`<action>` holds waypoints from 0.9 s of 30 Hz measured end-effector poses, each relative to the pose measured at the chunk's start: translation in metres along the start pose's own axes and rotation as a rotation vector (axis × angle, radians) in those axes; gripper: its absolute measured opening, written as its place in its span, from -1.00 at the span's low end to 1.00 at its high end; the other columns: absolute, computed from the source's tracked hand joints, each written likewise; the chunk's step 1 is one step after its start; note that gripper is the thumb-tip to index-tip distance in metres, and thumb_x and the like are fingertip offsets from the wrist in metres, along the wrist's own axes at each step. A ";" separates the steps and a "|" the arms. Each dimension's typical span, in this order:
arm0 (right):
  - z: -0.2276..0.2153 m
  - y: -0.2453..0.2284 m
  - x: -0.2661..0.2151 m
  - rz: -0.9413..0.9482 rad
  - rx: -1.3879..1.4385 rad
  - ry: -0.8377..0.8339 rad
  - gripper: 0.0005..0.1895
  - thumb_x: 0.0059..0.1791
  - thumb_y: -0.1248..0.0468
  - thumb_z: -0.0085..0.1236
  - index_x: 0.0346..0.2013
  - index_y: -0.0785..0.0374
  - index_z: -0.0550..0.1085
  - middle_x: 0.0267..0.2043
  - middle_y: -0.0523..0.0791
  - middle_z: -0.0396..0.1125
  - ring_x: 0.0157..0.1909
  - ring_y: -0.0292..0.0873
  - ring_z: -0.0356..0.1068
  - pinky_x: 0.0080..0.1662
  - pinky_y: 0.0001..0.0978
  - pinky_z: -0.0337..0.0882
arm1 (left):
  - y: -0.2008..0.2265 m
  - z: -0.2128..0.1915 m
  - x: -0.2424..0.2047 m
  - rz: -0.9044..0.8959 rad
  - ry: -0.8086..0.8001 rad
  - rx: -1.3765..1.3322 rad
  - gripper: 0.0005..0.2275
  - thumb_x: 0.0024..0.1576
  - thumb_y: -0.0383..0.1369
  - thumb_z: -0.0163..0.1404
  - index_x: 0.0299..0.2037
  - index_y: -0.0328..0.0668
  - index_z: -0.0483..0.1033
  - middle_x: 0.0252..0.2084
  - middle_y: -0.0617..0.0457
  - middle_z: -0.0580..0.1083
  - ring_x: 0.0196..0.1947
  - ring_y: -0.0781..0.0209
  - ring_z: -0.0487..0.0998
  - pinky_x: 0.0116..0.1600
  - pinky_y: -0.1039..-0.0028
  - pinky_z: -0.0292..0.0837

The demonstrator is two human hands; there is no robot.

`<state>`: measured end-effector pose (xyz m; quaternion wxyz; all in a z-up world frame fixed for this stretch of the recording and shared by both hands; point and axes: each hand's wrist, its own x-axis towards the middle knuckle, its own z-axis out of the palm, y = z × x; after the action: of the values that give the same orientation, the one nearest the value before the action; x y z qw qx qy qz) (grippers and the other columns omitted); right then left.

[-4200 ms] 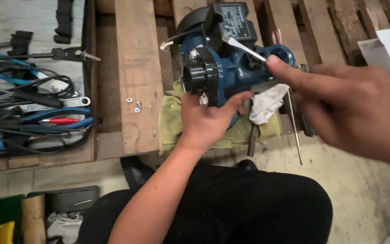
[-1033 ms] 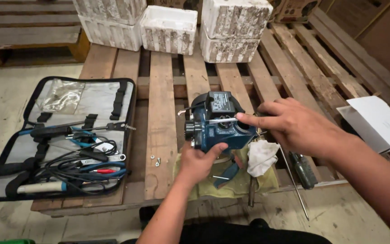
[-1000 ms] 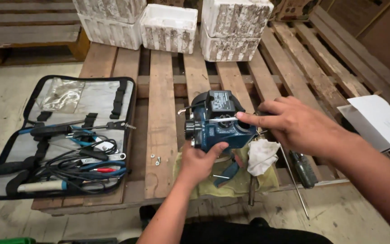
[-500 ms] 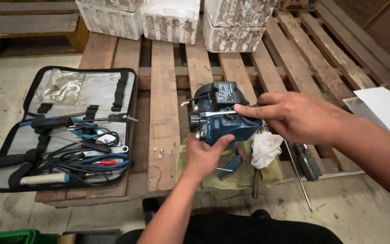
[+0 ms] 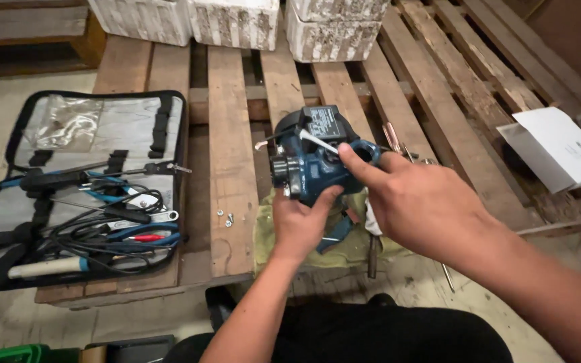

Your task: The person uses a screwdriver to remove a small black cap from a blue mechanical device, then uses a flathead screwdriver to pry and remove a larger component. They wipe the device with a white cloth and continue to clean and inspect the device.

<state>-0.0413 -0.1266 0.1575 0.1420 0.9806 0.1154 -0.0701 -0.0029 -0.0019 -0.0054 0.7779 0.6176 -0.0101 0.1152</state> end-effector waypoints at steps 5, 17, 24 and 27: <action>-0.012 -0.029 -0.006 0.199 0.147 -0.089 -0.19 0.05 -0.04 -0.07 0.58 -0.22 -0.09 -0.06 0.07 0.34 -0.22 0.32 0.49 -0.22 0.25 0.46 | 0.005 0.002 -0.003 0.000 -0.020 -0.021 -0.65 -0.04 -0.26 0.29 -0.08 -0.18 0.57 -0.14 0.00 0.66 -0.12 0.12 0.73 -0.02 0.36 0.66; -0.034 -0.015 -0.014 0.209 0.536 -0.120 -0.37 0.11 0.09 -0.14 0.51 -0.23 0.14 -0.13 -0.13 0.54 -0.31 -0.17 0.40 -0.20 -0.20 0.45 | 0.011 -0.003 -0.004 -0.043 -0.039 0.074 -0.65 -0.06 -0.17 0.29 -0.13 -0.14 0.61 -0.21 0.05 0.68 -0.20 0.20 0.72 -0.09 0.41 0.63; -0.014 -0.029 -0.011 0.204 0.488 -0.025 -0.34 0.12 0.12 -0.25 0.56 -0.11 0.05 -0.19 -0.06 0.51 -0.23 -0.01 0.45 -0.13 -0.04 0.42 | 0.008 -0.002 -0.004 -0.013 -0.022 0.148 -0.69 -0.03 -0.14 0.28 -0.21 -0.15 0.60 -0.42 0.10 0.61 -0.43 0.28 0.64 -0.33 0.41 0.53; -0.026 -0.043 -0.014 0.302 0.634 -0.090 -0.32 0.14 0.13 -0.26 0.59 -0.18 -0.02 -0.40 -0.07 0.41 -0.30 -0.09 0.36 -0.19 -0.12 0.41 | -0.009 -0.005 -0.003 -0.046 0.016 0.317 -0.38 0.00 -0.07 0.31 -0.86 -0.03 0.08 -0.81 0.27 0.09 -0.74 0.43 0.11 -0.60 0.40 0.03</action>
<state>-0.0626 -0.0821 0.1739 -0.1558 0.9779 -0.0649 -0.1236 -0.0048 0.0004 -0.0157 0.6732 0.7318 0.0286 0.1026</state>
